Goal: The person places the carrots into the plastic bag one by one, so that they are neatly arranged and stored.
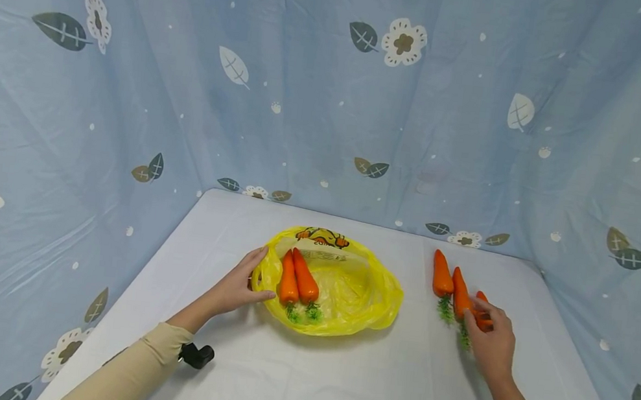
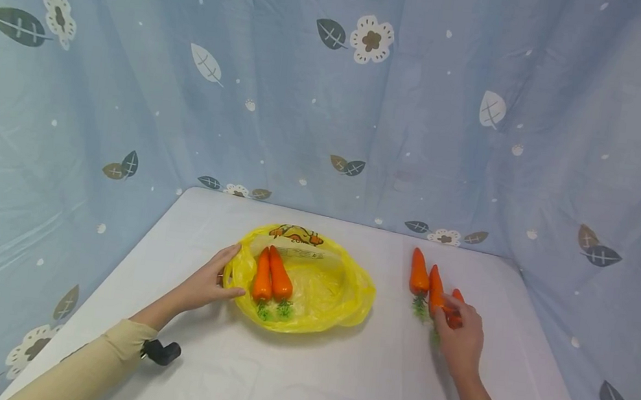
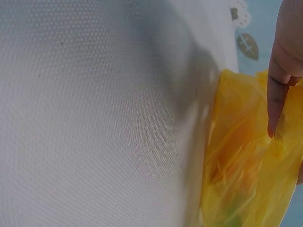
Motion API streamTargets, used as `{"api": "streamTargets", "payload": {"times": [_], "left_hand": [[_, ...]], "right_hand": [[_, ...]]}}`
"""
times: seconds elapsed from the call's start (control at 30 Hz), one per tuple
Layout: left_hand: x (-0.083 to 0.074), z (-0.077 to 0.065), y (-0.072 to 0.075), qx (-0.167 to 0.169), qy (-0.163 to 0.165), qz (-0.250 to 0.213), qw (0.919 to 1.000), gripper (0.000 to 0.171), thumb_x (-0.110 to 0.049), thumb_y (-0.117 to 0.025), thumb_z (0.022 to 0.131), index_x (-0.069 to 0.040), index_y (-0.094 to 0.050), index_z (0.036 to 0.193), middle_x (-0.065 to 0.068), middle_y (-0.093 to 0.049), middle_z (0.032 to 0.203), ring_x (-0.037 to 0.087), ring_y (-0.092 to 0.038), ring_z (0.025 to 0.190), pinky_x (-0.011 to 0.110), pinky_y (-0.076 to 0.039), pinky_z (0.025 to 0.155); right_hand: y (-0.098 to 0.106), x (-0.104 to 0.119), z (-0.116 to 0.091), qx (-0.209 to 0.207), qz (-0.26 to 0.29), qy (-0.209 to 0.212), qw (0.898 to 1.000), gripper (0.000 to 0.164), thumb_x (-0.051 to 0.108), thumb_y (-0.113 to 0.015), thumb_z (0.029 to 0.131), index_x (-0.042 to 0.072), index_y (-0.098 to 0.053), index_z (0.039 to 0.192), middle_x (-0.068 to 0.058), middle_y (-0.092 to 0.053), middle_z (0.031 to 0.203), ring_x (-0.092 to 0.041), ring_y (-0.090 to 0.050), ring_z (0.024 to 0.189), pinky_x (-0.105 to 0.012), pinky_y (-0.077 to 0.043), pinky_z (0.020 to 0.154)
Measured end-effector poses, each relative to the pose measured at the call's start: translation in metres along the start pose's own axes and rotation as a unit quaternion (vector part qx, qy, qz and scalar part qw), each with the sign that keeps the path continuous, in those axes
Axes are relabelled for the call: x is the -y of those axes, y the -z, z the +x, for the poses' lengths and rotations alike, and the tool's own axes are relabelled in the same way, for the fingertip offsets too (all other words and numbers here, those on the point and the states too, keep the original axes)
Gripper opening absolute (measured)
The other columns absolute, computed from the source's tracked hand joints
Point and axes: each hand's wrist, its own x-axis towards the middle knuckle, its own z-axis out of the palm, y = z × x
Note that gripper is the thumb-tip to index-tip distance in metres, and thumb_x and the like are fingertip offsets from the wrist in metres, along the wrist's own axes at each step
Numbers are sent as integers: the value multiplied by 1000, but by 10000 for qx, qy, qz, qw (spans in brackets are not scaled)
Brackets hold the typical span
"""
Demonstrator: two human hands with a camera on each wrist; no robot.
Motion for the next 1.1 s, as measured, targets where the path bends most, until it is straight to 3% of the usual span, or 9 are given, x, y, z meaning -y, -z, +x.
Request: {"api": "streamTargets", "payload": {"times": [0.17,0.4,0.73,1.0,1.1], "left_hand": [[0,0,0,6,31,-23,10000,105,-31,-82,87,-2,-15,163,22,-15,166,44,-23,150,59,-26,118],[-1,0,-1,8,64,5,10000,106,-31,-82,87,-3,-15,163,22,-15,166,44,-24,150,59,-27,118],[-4,-3,0,12,97,68,9999,104,-31,-81,87,-2,-16,163,23,-16,166,45,-23,150,60,-27,118],[-3,-2,1,10,76,103,9999,104,-30,-81,87,-3,-15,163,22,-16,166,44,-24,150,60,-26,118],[-2,-2,1,4,63,65,10000,104,-29,-82,87,-3,-15,163,22,-15,166,44,-23,150,60,-25,118]], "right_hand": [[4,-6,0,-119,-165,-91,9998,35,12,-72,95,3,-69,129,-15,-64,122,-26,-51,100,-22,-40,76],[13,-13,0,21,-410,-460,9981,36,22,-68,99,7,-68,132,-11,-61,125,-16,-47,100,-21,-40,73],[19,-21,-1,166,-572,-729,9956,41,24,-66,100,4,-64,135,-18,-58,126,-32,-51,110,-28,-38,78],[27,-27,-2,703,-519,-987,9913,50,30,-64,101,2,-57,142,-25,-49,139,-40,-50,119,-13,-40,72],[28,-31,-1,1029,-539,-1303,9846,56,36,-63,101,3,-53,146,-29,-41,148,-46,-47,127,-25,-52,81]]}}
